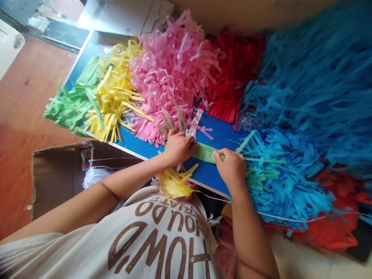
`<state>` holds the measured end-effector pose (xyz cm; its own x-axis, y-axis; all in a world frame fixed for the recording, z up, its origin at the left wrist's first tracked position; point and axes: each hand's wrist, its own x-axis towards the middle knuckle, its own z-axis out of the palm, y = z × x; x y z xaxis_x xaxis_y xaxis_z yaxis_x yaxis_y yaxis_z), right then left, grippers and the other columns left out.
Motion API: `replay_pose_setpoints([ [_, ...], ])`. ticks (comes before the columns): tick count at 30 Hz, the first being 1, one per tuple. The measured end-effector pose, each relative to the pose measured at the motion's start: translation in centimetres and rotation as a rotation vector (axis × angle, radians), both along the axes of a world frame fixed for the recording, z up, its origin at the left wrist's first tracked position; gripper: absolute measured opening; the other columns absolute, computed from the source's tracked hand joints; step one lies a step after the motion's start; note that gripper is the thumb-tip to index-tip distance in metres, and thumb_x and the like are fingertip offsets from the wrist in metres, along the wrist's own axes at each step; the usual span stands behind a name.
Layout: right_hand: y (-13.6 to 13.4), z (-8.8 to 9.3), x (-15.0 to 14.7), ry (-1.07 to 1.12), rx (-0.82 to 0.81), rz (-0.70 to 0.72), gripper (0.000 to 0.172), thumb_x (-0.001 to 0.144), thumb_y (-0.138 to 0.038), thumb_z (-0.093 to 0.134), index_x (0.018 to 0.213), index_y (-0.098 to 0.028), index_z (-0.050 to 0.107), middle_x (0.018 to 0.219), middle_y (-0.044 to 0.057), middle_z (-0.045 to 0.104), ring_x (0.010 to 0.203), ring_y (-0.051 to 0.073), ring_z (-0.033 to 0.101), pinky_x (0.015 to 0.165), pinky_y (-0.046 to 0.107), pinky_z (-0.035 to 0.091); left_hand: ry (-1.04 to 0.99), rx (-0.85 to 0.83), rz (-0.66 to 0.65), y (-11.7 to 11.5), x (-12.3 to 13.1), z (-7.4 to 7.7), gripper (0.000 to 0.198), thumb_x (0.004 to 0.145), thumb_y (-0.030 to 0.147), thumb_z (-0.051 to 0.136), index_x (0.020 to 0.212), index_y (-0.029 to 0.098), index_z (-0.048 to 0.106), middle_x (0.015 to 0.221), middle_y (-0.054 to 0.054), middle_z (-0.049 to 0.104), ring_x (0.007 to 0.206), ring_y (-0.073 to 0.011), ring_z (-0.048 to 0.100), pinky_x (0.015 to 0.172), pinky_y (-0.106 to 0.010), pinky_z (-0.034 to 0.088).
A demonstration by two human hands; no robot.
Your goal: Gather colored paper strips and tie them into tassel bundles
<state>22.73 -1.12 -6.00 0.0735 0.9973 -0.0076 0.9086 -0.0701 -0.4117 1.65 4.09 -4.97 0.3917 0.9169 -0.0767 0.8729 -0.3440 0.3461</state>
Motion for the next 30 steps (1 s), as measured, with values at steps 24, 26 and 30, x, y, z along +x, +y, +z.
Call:
replay_pose_setpoints([
  [24, -0.8, 1.1, 0.8, -0.106, 0.294, 0.368, 0.016, 0.089, -0.018, 0.056, 0.078, -0.021, 0.067, 0.085, 0.001, 0.076, 0.073, 0.017, 0.061, 0.085, 0.037, 0.031, 0.094, 0.487, -0.702, 0.3, -0.6, 0.7, 0.023, 0.092, 0.030, 0.053, 0.086, 0.018, 0.071, 0.083, -0.005, 0.066, 0.096, -0.0264, 0.061, 0.125, -0.066, 0.001],
  [26, -0.8, 1.5, 0.5, -0.104, 0.298, 0.335, 0.012, 0.088, -0.019, 0.057, 0.081, -0.021, 0.067, 0.089, 0.002, 0.076, 0.078, 0.018, 0.062, 0.086, 0.037, 0.030, 0.097, 0.510, -0.634, 0.1, -0.4, 0.0, 0.025, 0.094, 0.021, 0.048, 0.083, 0.019, 0.070, 0.082, -0.003, 0.067, 0.095, -0.0229, 0.063, 0.126, -0.064, -0.001],
  [30, -1.2, 1.9, -0.9, -0.190, 0.317, 0.386, 0.012, 0.089, -0.022, 0.061, 0.098, -0.019, 0.069, 0.104, 0.007, 0.074, 0.097, 0.023, 0.060, 0.092, 0.041, 0.027, 0.048, 0.490, -0.573, -0.1, -0.9, -0.9, 0.029, 0.097, 0.015, 0.046, 0.085, 0.022, 0.072, 0.086, -0.001, 0.072, 0.099, -0.0202, 0.066, 0.127, -0.060, 0.003],
])
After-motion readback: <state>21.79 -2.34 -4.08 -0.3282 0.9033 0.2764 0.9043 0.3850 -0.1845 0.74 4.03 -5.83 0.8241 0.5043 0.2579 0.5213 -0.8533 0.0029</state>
